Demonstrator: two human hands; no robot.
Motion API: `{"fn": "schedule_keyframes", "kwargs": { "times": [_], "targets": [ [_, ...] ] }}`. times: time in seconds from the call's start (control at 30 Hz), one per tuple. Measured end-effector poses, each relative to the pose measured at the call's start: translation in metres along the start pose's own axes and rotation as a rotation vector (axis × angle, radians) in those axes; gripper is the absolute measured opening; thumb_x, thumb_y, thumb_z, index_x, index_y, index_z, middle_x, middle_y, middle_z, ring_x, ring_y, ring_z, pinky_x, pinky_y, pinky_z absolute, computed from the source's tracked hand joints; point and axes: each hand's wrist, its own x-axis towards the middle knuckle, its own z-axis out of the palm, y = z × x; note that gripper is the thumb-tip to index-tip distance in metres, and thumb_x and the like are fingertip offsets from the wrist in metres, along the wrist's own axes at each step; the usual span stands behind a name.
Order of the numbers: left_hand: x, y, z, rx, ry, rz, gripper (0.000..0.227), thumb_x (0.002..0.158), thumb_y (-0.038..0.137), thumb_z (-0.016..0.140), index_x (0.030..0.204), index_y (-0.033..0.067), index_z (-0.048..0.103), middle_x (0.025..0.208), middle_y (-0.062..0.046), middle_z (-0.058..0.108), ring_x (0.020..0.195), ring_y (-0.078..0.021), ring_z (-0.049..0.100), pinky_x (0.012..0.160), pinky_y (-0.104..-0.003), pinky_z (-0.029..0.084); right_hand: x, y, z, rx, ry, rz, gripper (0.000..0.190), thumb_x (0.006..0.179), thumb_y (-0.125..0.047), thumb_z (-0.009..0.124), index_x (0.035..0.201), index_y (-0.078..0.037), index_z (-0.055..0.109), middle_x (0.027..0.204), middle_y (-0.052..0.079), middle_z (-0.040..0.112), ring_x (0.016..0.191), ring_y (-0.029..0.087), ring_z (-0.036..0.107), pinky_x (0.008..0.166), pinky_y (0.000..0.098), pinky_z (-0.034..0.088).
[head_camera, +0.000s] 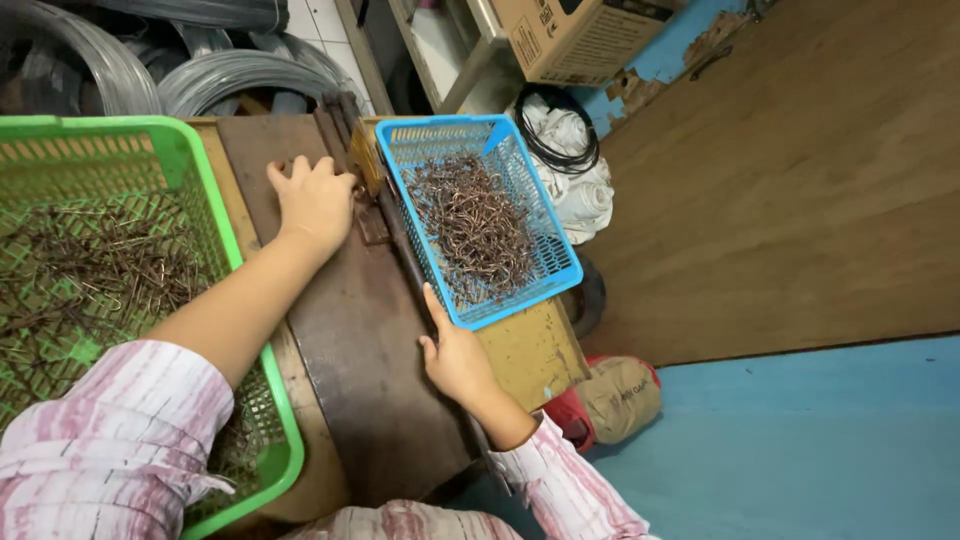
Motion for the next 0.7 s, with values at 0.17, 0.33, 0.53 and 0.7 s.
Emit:
{"fn": "schedule_keyframes", "kwargs": {
  "times": [0.17, 0.33, 0.53, 0.7],
  "targets": [
    [0.007, -0.001, 0.012, 0.049, 0.037, 0.008, 0.018, 0.099, 0.035, 0.066, 0.094, 0.028, 0.081, 0.102, -0.002, 0.061, 0.115, -0.0326, 0.052, 0.105, -0.072, 0.025, -0.001, 0.002, -0.001, 0.066, -0.01, 0.022, 0.088, 0.101, -0.012, 0.065, 0.175, -0.024, 0.02, 0.128, 0.042, 0.069, 0.119, 0.059, 0.067, 0.1, 0.0656, 0.059],
    [0.011, 0.007, -0.02, 0.028, -0.147, -0.042, 0.018, 0.103, 0.03, 0.066, 0.101, 0.0259, 0.084, 0.114, -0.004, 0.065, 0.124, -0.0347, 0.051, 0.109, -0.076, 0.021, -0.005, -0.009, -0.023, -0.023, -0.102, 0.062, 0.087, 0.103, -0.018, 0.063, 0.176, -0.026, 0.017, 0.124, 0.041, 0.071, 0.122, 0.058, 0.067, 0.105, 0.0645, 0.056],
    [-0.002, 0.024, -0.056, -0.051, -0.554, 0.087, 0.019, 0.095, 0.035, 0.076, 0.107, 0.0246, 0.087, 0.128, -0.008, 0.072, 0.131, -0.039, 0.058, 0.116, -0.08, 0.021, -0.013, -0.048, -0.089, -0.189, -0.182, 0.045, 0.089, 0.102, -0.026, 0.065, 0.176, -0.028, 0.017, 0.119, 0.037, 0.074, 0.119, 0.054, 0.071, 0.101, 0.0641, 0.058],
    [-0.016, 0.031, -0.125, -0.098, -0.848, 0.002, 0.033, 0.092, 0.042, 0.082, 0.12, 0.0264, 0.085, 0.121, -0.007, 0.084, 0.124, -0.038, 0.068, 0.108, -0.069, 0.027, -0.009, -0.063, -0.126, -0.285, -0.235, 0.03, 0.09, 0.102, -0.029, 0.065, 0.176, -0.026, 0.014, 0.119, 0.037, 0.074, 0.124, 0.054, 0.068, 0.105, 0.064, 0.054]
  ]
}}
